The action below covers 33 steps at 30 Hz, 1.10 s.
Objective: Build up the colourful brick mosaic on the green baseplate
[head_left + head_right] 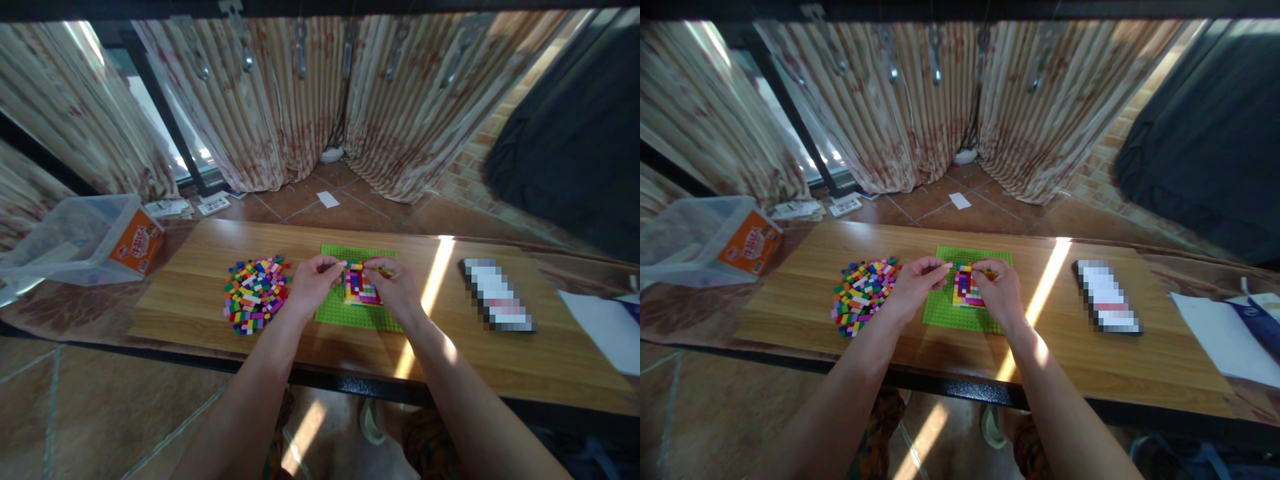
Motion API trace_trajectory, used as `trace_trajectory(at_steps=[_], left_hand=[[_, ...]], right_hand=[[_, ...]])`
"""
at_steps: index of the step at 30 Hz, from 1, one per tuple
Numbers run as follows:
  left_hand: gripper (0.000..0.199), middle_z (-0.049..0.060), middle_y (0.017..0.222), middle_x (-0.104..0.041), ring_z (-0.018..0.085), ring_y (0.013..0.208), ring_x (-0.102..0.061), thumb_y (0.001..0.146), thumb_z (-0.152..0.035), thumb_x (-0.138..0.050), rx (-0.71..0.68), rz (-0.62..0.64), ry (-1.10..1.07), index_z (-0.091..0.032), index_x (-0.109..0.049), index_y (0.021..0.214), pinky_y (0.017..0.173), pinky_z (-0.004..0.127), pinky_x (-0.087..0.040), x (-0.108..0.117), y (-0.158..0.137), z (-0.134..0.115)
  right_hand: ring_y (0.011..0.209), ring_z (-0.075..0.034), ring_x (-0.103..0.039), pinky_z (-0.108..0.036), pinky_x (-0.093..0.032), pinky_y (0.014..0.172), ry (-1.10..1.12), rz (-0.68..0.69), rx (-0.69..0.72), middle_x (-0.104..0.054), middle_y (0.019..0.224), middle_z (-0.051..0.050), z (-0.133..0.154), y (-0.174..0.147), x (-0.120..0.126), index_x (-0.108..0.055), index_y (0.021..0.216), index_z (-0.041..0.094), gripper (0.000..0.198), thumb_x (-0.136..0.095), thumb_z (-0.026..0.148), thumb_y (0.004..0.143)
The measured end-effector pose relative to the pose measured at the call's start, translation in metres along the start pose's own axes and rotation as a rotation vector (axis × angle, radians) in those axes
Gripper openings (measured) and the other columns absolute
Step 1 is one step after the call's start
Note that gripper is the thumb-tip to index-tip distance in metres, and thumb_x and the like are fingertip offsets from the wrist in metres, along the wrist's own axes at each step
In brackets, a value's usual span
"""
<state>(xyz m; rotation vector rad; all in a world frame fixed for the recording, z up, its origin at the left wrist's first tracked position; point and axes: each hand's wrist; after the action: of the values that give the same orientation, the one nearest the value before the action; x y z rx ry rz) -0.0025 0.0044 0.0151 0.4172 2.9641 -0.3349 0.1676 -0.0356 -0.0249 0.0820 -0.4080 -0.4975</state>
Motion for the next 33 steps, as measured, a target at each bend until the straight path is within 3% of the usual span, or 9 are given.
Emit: trace_trajectory(at_steps=[4,13,16,21,24,28,33], left_hand=[[0.007,-0.002,0.060,-0.061,0.008,0.056,-0.055,0.076,-0.019,-0.072,0.002,0.007,0.000,-0.013,-0.068,0.075,0.056,0.019,-0.040,-0.001,-0.001,-0.001],[0.008,-0.002,0.061,-0.061,0.008,0.056,-0.055,0.074,-0.019,-0.073,0.015,0.034,0.003,-0.013,-0.068,0.076,0.058,0.021,-0.042,-0.001,-0.002,0.002],[0.011,-0.002,0.061,-0.062,0.009,0.057,-0.055,0.074,-0.022,-0.075,0.008,0.044,0.018,-0.013,-0.069,0.077,0.058,0.021,-0.042,-0.001,-0.001,0.005],[0.013,-0.001,0.062,-0.063,0.009,0.059,-0.055,0.073,-0.024,-0.075,-0.033,0.074,-0.004,-0.013,-0.069,0.077,0.061,0.022,-0.043,-0.002,0.000,0.004],[0.015,-0.002,0.062,-0.063,0.009,0.060,-0.055,0.072,-0.025,-0.076,-0.044,0.118,-0.032,-0.013,-0.069,0.078,0.062,0.022,-0.044,-0.005,-0.001,0.004],[0.019,-0.001,0.066,-0.064,0.008,0.061,-0.056,0.070,-0.026,-0.078,-0.049,0.170,-0.070,-0.013,-0.069,0.080,0.063,0.022,-0.045,-0.007,-0.002,0.005],[0.024,-0.002,0.066,-0.064,0.007,0.058,-0.055,0.070,-0.032,-0.079,-0.090,0.252,-0.071,-0.013,-0.069,0.081,0.060,0.021,-0.044,-0.006,-0.003,0.006]], right_hand=[[0.090,-0.023,-0.066,-0.040,-0.053,0.082,0.090,-0.015,-0.107,-0.072,0.099,-0.006,0.000,0.001,-0.003,-0.076,0.079,0.022,0.020,-0.070,0.037,0.068],[0.090,-0.023,-0.065,-0.041,-0.054,0.082,0.078,-0.042,-0.074,-0.072,0.095,-0.006,-0.003,0.001,-0.007,-0.074,0.077,0.021,0.018,-0.068,0.036,0.069],[0.092,-0.024,-0.066,-0.042,-0.054,0.084,0.052,-0.036,-0.006,-0.071,0.099,-0.007,-0.003,-0.002,-0.005,-0.074,0.080,0.021,0.018,-0.067,0.037,0.073],[0.105,-0.025,-0.064,-0.047,-0.048,0.098,-0.121,-0.104,0.245,-0.070,0.108,-0.009,0.016,-0.011,0.004,-0.076,0.090,0.024,0.021,-0.062,0.040,0.086],[0.108,-0.026,-0.062,-0.049,-0.045,0.101,-0.184,-0.076,0.333,-0.070,0.110,-0.009,0.029,-0.014,0.005,-0.076,0.091,0.025,0.022,-0.062,0.043,0.089],[0.104,-0.024,-0.063,-0.048,-0.046,0.099,-0.158,0.004,0.363,-0.070,0.103,-0.008,0.034,-0.015,0.003,-0.075,0.085,0.025,0.020,-0.063,0.040,0.089],[0.094,-0.022,-0.065,-0.044,-0.050,0.091,-0.013,0.083,0.284,-0.071,0.093,-0.006,0.037,-0.016,0.006,-0.073,0.079,0.024,0.021,-0.062,0.040,0.089]])
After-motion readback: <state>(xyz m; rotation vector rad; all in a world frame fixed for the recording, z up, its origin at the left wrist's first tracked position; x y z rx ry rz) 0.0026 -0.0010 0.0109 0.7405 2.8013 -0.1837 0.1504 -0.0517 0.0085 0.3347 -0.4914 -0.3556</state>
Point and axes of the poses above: each hand's wrist, its own y-axis towards the middle knuckle, its own x-axis out of the back of the hand, z = x × y
